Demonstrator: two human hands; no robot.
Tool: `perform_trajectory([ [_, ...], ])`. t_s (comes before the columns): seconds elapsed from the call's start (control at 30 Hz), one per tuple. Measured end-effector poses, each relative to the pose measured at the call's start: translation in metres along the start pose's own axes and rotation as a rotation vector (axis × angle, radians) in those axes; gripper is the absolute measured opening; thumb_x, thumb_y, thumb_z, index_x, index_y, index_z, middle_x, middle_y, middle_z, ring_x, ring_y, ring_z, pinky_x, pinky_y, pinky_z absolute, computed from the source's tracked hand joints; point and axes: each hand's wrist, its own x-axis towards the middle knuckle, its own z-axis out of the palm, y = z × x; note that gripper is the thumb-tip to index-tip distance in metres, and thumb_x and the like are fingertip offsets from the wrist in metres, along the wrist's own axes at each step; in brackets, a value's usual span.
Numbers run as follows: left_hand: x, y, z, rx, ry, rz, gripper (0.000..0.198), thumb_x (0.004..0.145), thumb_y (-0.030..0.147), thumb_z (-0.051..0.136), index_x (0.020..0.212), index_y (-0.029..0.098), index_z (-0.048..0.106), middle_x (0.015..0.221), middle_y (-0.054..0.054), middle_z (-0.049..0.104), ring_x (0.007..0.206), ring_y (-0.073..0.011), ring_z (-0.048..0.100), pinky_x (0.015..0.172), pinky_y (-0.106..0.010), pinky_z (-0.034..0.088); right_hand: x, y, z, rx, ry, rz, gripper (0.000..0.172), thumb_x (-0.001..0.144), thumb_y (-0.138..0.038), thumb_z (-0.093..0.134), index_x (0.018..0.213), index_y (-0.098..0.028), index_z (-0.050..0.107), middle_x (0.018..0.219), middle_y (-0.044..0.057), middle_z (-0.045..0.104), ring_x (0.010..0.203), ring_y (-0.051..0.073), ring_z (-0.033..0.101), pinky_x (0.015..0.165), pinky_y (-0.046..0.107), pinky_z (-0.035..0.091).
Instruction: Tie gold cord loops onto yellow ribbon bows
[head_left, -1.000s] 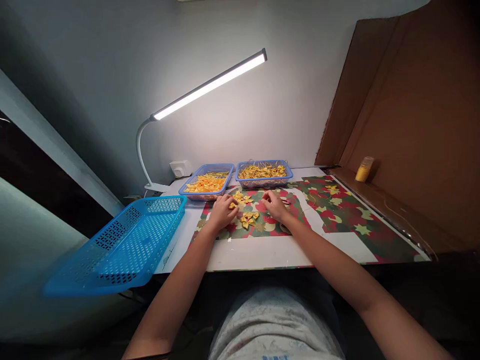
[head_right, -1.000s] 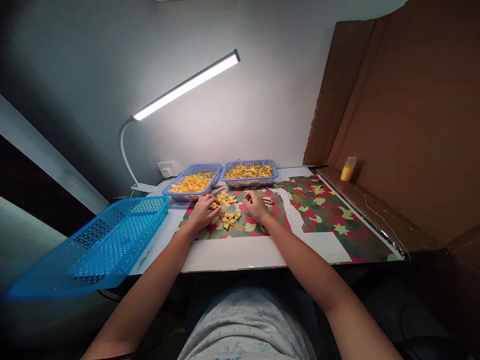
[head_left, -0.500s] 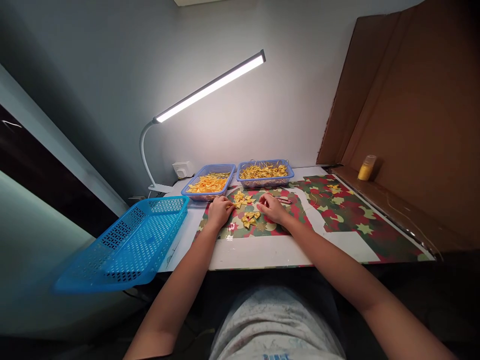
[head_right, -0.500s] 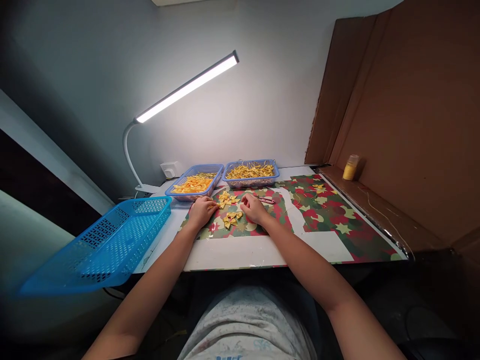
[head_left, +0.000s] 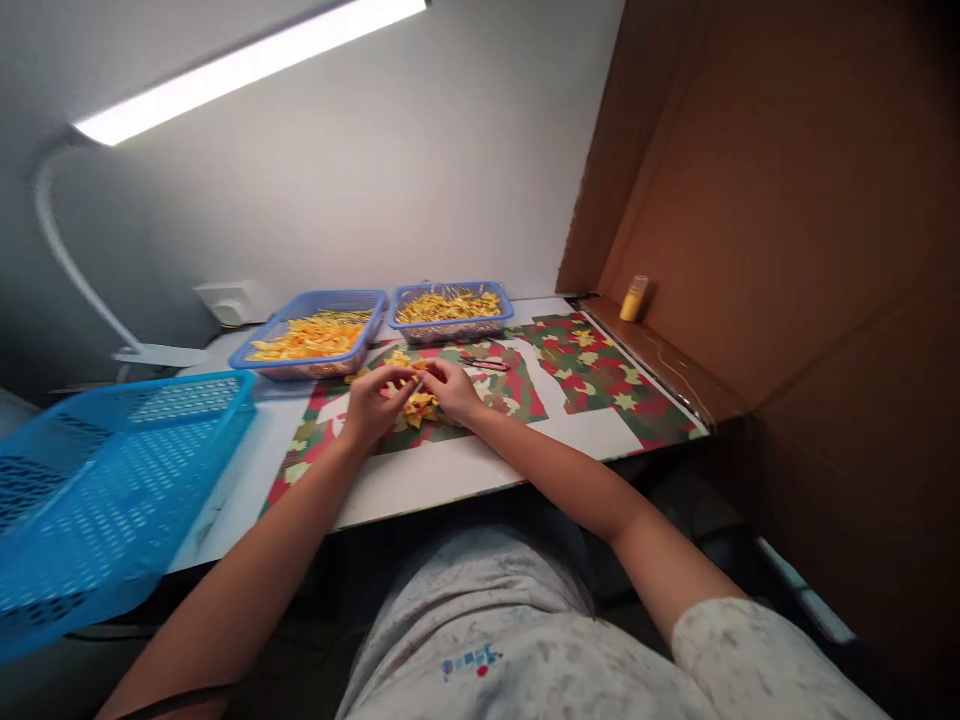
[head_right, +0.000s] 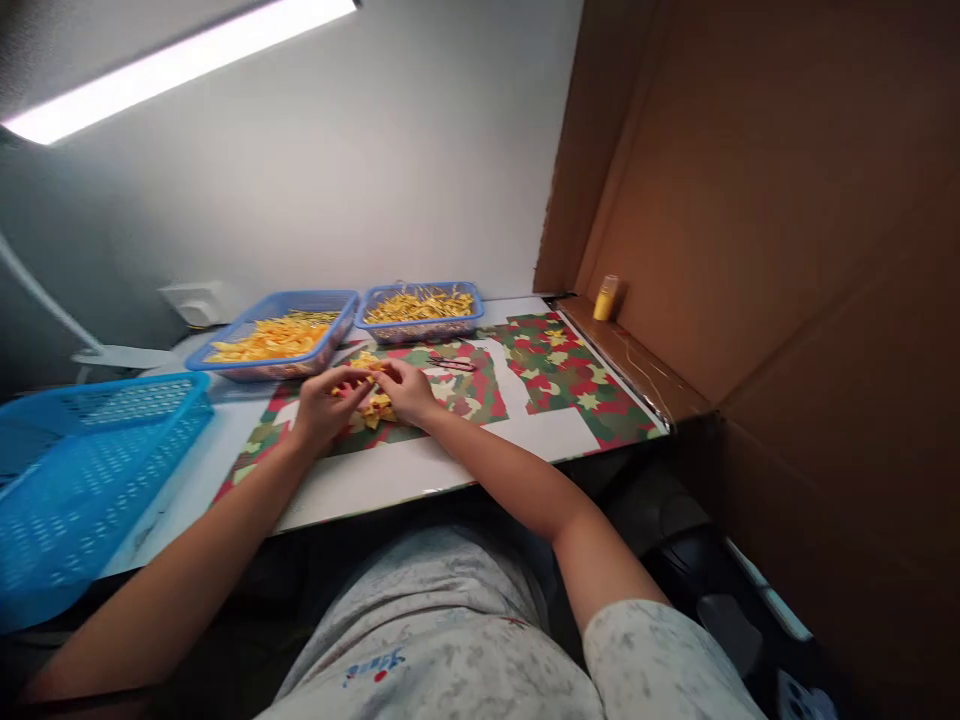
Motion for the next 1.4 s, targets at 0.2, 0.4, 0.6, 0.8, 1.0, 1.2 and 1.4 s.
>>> perform_trajectory([
  [0.2, 0.003, -0.009, 0.005, -0.224, -0.150, -0.235, 0.040, 0.073, 0.055, 0.065, 0.081, 0.016, 0.070, 0.072, -0.002, 0.064, 0.058, -0.0131, 0.053, 0.054, -0.024, 0.043, -0.008, -0.005, -0.005, -0.058, 0.034, -0.125, 0.019, 0.081, -0.009, 0.057, 0.092, -0.020, 0.067, 0.099, 0.004, 0.065, 0.092, 0.017, 0.060, 0.086, 0.031, 0.050],
  [0.4, 0.003, 0.000, 0.003, -0.350, -0.158, -0.301, 0.040, 0.072, 0.055, 0.067, 0.072, 0.016, 0.067, 0.074, -0.001, 0.060, 0.065, -0.0132, 0.054, 0.057, -0.023, 0.045, -0.011, -0.005, -0.015, -0.069, -0.040, -0.223, 0.025, 0.076, -0.012, 0.061, 0.099, -0.020, 0.067, 0.097, 0.003, 0.065, 0.087, 0.016, 0.058, 0.082, 0.031, 0.048],
  [0.6, -0.002, 0.010, 0.001, -0.420, -0.231, -0.352, 0.039, 0.070, 0.052, 0.073, 0.067, 0.014, 0.063, 0.059, 0.002, 0.055, 0.052, -0.0089, 0.047, 0.048, -0.020, 0.036, -0.008, -0.001, -0.039, 0.081, -0.244, -0.034, 0.025, 0.070, -0.032, 0.071, 0.088, -0.016, 0.062, 0.071, -0.003, 0.058, 0.062, 0.011, 0.052, 0.059, 0.025, 0.045],
  [0.8, -0.002, 0.006, 0.004, -0.501, -0.252, -0.326, 0.039, 0.068, 0.047, 0.077, 0.087, 0.016, 0.064, 0.071, -0.001, 0.064, 0.060, -0.0115, 0.057, 0.053, -0.021, 0.044, -0.009, -0.007, -0.049, 0.125, -0.318, 0.049, 0.027, 0.067, -0.036, 0.074, 0.080, -0.017, 0.060, 0.078, 0.001, 0.063, 0.071, 0.014, 0.058, 0.065, 0.028, 0.048],
  [1.0, -0.003, 0.004, 0.003, -0.406, -0.252, -0.196, 0.033, 0.079, 0.040, 0.066, 0.101, 0.018, 0.060, 0.073, 0.000, 0.063, 0.060, -0.0110, 0.057, 0.053, -0.021, 0.042, -0.008, -0.004, -0.050, 0.012, -0.343, 0.051, 0.021, 0.072, -0.036, 0.065, 0.074, -0.016, 0.060, 0.067, -0.001, 0.058, 0.061, 0.012, 0.051, 0.057, 0.025, 0.042],
  [1.2, -0.003, 0.012, 0.001, -0.107, -0.286, -0.061, 0.014, 0.080, 0.030, 0.058, 0.076, 0.017, 0.061, 0.064, 0.002, 0.059, 0.057, -0.0097, 0.049, 0.053, -0.021, 0.038, -0.011, -0.002, -0.047, -0.108, -0.305, -0.044, 0.015, 0.075, -0.029, 0.062, 0.082, -0.017, 0.061, 0.075, 0.000, 0.060, 0.064, 0.012, 0.053, 0.059, 0.025, 0.042],
  [1.4, -0.004, 0.011, 0.001, -0.041, -0.296, -0.027, 0.012, 0.078, 0.029, 0.059, 0.074, 0.018, 0.061, 0.065, 0.002, 0.059, 0.057, -0.0097, 0.046, 0.056, -0.022, 0.039, -0.011, 0.000, -0.047, -0.306, -0.315, -0.223, 0.005, 0.076, -0.015, 0.054, 0.077, -0.018, 0.058, 0.074, 0.001, 0.061, 0.066, 0.014, 0.055, 0.063, 0.026, 0.043],
])
